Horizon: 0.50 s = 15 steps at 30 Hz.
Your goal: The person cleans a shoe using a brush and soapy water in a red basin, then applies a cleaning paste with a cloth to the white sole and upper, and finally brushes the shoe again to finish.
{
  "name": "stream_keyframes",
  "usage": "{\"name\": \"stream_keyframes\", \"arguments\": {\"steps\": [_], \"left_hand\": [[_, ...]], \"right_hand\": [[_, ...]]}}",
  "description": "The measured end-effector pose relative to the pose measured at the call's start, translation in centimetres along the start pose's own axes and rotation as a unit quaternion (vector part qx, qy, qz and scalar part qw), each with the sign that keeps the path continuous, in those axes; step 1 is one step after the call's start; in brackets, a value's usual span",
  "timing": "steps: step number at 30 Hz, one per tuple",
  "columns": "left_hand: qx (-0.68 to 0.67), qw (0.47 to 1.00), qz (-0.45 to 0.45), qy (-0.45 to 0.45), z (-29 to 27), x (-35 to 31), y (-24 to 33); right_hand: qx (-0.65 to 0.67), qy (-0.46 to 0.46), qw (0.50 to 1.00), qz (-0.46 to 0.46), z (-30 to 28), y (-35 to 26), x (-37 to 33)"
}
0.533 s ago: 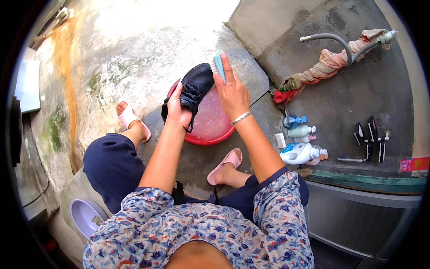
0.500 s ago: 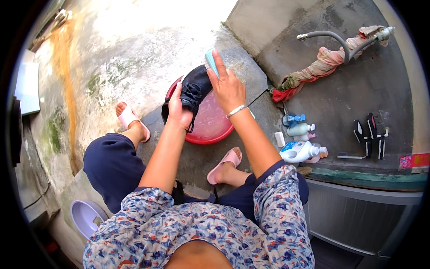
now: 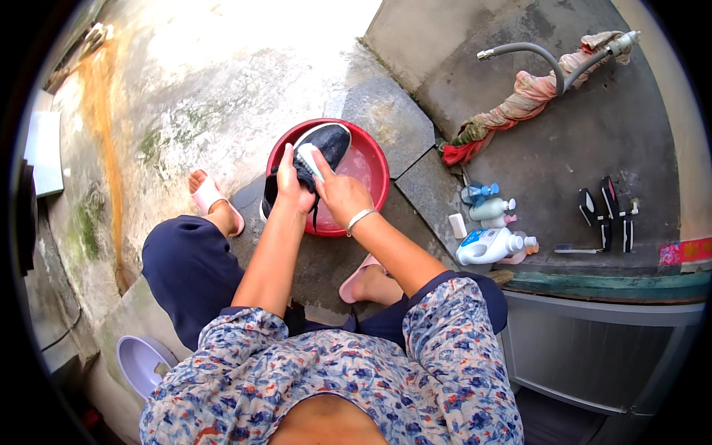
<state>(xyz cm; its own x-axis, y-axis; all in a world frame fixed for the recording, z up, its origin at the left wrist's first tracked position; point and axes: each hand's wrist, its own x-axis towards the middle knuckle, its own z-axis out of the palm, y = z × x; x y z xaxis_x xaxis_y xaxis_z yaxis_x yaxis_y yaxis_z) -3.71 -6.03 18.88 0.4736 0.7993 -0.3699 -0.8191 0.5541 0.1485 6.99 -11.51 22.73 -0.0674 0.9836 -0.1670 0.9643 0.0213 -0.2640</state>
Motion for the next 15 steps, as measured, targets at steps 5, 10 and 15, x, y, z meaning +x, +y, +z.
{"name": "stream_keyframes", "arguments": {"steps": [5, 10, 15], "left_hand": [[-0.054, 0.998, 0.020, 0.028, -0.3, 0.4, -3.7], [-0.033, 0.998, 0.017, 0.050, -3.1, 0.6, -0.5], [-0.057, 0.997, 0.007, 0.049, -0.8, -0.6, -3.0]], "right_hand": [[-0.106, 0.051, 0.989, 0.088, -2.4, 5.4, 4.1], [-0.037, -0.030, 0.999, -0.021, 1.0, -0.5, -0.2], [-0.120, 0.054, 0.985, 0.110, -1.7, 5.6, 4.7]]}}
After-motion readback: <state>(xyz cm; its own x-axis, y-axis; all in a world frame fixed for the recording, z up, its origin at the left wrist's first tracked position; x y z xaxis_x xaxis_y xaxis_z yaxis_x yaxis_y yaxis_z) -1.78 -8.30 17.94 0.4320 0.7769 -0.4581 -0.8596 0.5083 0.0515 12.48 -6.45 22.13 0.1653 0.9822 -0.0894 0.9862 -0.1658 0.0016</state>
